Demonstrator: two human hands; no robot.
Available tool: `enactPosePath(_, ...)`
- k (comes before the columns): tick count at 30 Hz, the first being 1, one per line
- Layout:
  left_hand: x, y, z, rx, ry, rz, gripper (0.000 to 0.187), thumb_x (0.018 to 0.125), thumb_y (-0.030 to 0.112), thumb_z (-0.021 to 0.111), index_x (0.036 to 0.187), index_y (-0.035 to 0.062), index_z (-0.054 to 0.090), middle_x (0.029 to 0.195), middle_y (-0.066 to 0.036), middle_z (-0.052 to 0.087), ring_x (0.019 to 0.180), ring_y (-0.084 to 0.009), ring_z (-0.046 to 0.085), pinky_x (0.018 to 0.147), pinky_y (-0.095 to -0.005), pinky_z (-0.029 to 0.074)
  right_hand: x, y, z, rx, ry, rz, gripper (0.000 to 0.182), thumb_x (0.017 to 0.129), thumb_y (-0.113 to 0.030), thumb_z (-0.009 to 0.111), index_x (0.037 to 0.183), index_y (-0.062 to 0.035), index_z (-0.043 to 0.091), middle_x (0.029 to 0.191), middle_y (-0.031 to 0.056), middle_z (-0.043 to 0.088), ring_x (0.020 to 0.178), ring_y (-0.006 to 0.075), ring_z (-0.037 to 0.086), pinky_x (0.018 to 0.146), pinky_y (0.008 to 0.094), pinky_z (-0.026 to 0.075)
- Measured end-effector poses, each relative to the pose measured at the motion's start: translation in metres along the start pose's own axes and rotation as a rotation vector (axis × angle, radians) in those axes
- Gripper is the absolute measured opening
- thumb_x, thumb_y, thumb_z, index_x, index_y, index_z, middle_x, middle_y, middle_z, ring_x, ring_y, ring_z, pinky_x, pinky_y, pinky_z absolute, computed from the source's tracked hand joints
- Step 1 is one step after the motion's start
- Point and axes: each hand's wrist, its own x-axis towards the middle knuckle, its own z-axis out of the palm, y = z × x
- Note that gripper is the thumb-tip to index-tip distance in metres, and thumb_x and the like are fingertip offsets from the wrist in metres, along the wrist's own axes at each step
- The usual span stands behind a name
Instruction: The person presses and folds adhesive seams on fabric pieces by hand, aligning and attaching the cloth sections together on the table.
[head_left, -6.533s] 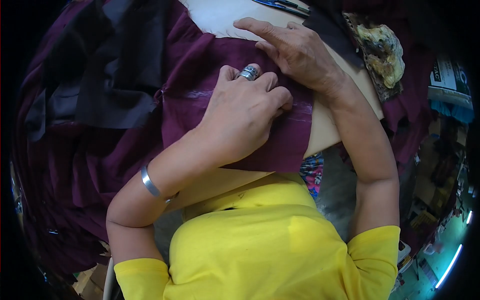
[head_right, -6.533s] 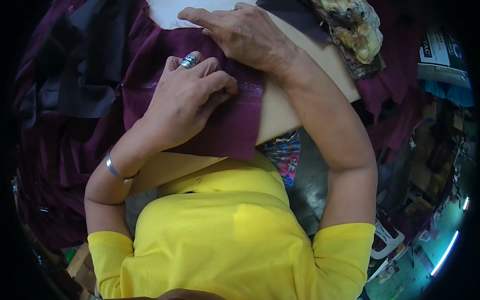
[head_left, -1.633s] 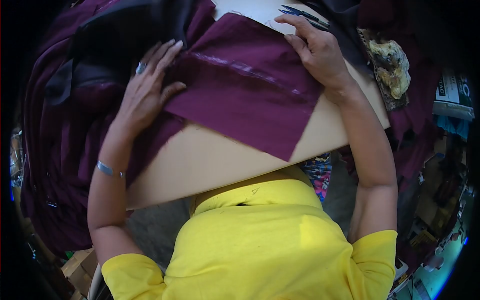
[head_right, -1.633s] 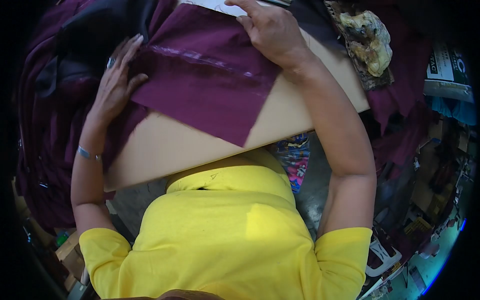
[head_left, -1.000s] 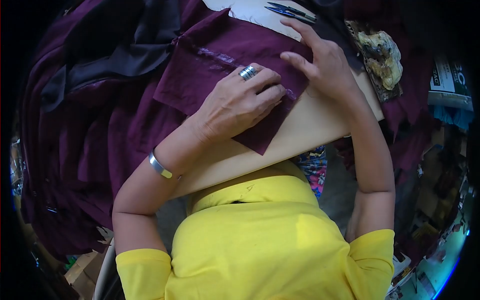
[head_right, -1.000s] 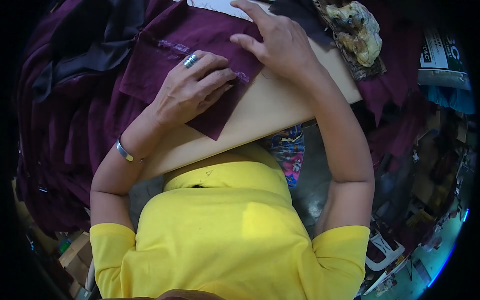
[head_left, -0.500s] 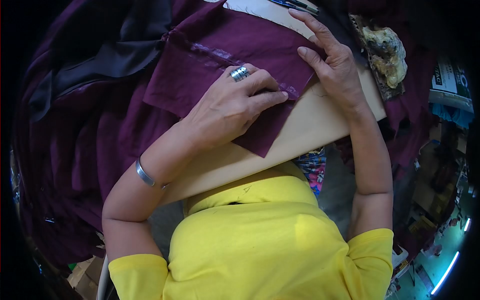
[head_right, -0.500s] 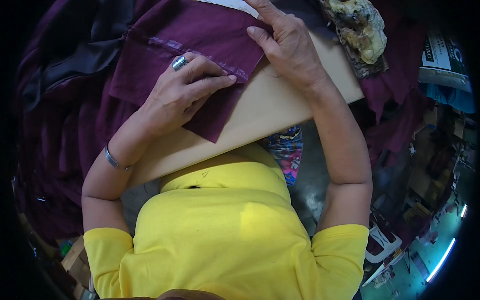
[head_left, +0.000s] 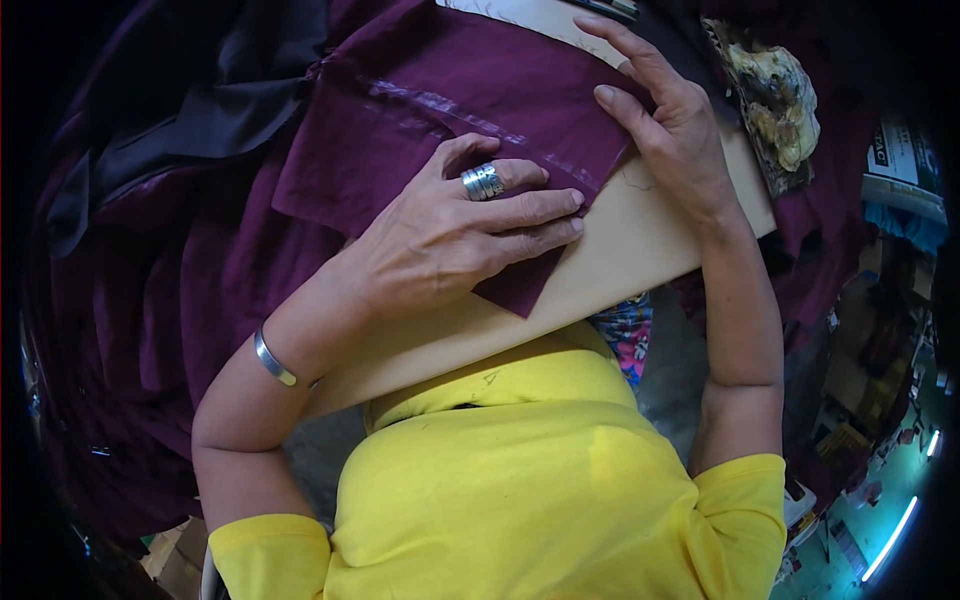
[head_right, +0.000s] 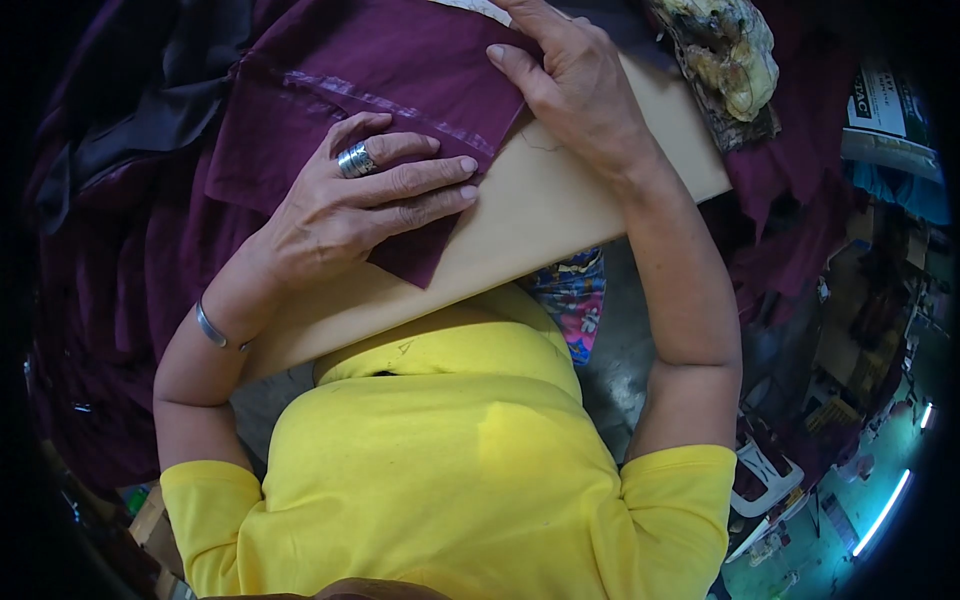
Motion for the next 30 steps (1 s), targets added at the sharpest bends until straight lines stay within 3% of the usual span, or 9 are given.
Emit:
enactPosePath(6, 0.005, 0.009, -0.002, 0.113, -0.068, -0.001, 0.044, 0.077, 0.023, 0.051, 0.12, 0.0279, 0.057, 0.125, 0.01, 0.053, 0.106, -0.015, 0.052, 0.099, -0.037, 0.029, 0.0, 0.0, 0.0, -0.016, -0.011, -0.016, 0.045, 0.084, -0.004, 0.056, 0.127, -0.0136, 0.049, 0.125, 0.0014, 0.055, 0.108, 0.0167, 0.056, 0.096, 0.0317, 0.042)
enactPosePath(9, 0.005, 0.01, 0.001, 0.126, -0.043, 0.052, 0.045, 0.079, 0.019, 0.048, 0.124, 0.0224, 0.053, 0.123, 0.004, 0.055, 0.105, -0.0166, 0.054, 0.1, -0.038, 0.028, 0.0, 0.003, 0.002, 0.004, -0.004, -0.04, 0.045, 0.084, -0.003, 0.055, 0.127, -0.0131, 0.049, 0.125, 0.0024, 0.055, 0.108, 0.0169, 0.055, 0.095, 0.0313, 0.042)
enactPosePath(12, 0.002, 0.013, 0.004, 0.159, 0.075, -0.113, 0.045, 0.08, 0.011, 0.047, 0.124, 0.0143, 0.052, 0.12, -0.004, 0.056, 0.101, -0.0183, 0.055, 0.1, -0.0392, 0.029, -0.001, 0.004, 0.001, 0.011, -0.007, -0.036, 0.044, 0.084, -0.002, 0.055, 0.126, -0.0122, 0.05, 0.125, 0.003, 0.055, 0.108, 0.0169, 0.055, 0.094, 0.0306, 0.042)
enactPosePath(17, -0.002, 0.016, 0.002, 0.222, 0.128, -0.267, 0.044, 0.07, 0.0, 0.056, 0.113, 0.0064, 0.059, 0.103, -0.007, 0.057, 0.102, -0.0208, 0.056, 0.101, -0.0404, 0.031, -0.001, 0.002, 0.001, 0.013, -0.001, -0.008, 0.043, 0.084, -0.001, 0.055, 0.126, -0.011, 0.05, 0.124, 0.0031, 0.055, 0.111, 0.0166, 0.054, 0.094, 0.0303, 0.042)
enactPosePath(22, -0.006, 0.015, 0.002, 0.306, 0.075, -0.218, 0.044, 0.07, 0.004, 0.056, 0.113, 0.0123, 0.061, 0.102, -0.005, 0.057, 0.099, -0.0185, 0.056, 0.104, -0.0421, 0.027, -0.003, -0.005, 0.001, 0.087, 0.022, 0.047, 0.044, 0.083, 0.001, 0.054, 0.125, -0.0097, 0.051, 0.123, 0.0038, 0.056, 0.112, 0.0171, 0.053, 0.095, 0.0299, 0.041)
enactPosePath(26, -0.004, 0.017, 0.0, 0.37, 0.009, -0.201, 0.047, 0.07, 0.01, 0.056, 0.116, 0.0172, 0.06, 0.106, -0.003, 0.056, 0.103, -0.0157, 0.054, 0.105, -0.0443, 0.022, -0.001, -0.001, 0.003, 0.01, 0.043, -0.054, 0.044, 0.083, 0.003, 0.053, 0.125, -0.0096, 0.052, 0.123, 0.004, 0.056, 0.113, 0.0173, 0.053, 0.097, 0.0287, 0.039)
enactPosePath(30, 0.002, 0.021, -0.006, 0.177, -0.062, -0.185, 0.051, 0.069, 0.012, 0.056, 0.12, 0.0176, 0.057, 0.112, -0.003, 0.052, 0.11, -0.0163, 0.05, 0.105, -0.0445, 0.022, -0.001, 0.0, 0.0, -0.021, -0.002, -0.047, 0.043, 0.082, 0.002, 0.053, 0.124, -0.0093, 0.053, 0.124, 0.0054, 0.056, 0.116, 0.0175, 0.051, 0.098, 0.0286, 0.038)
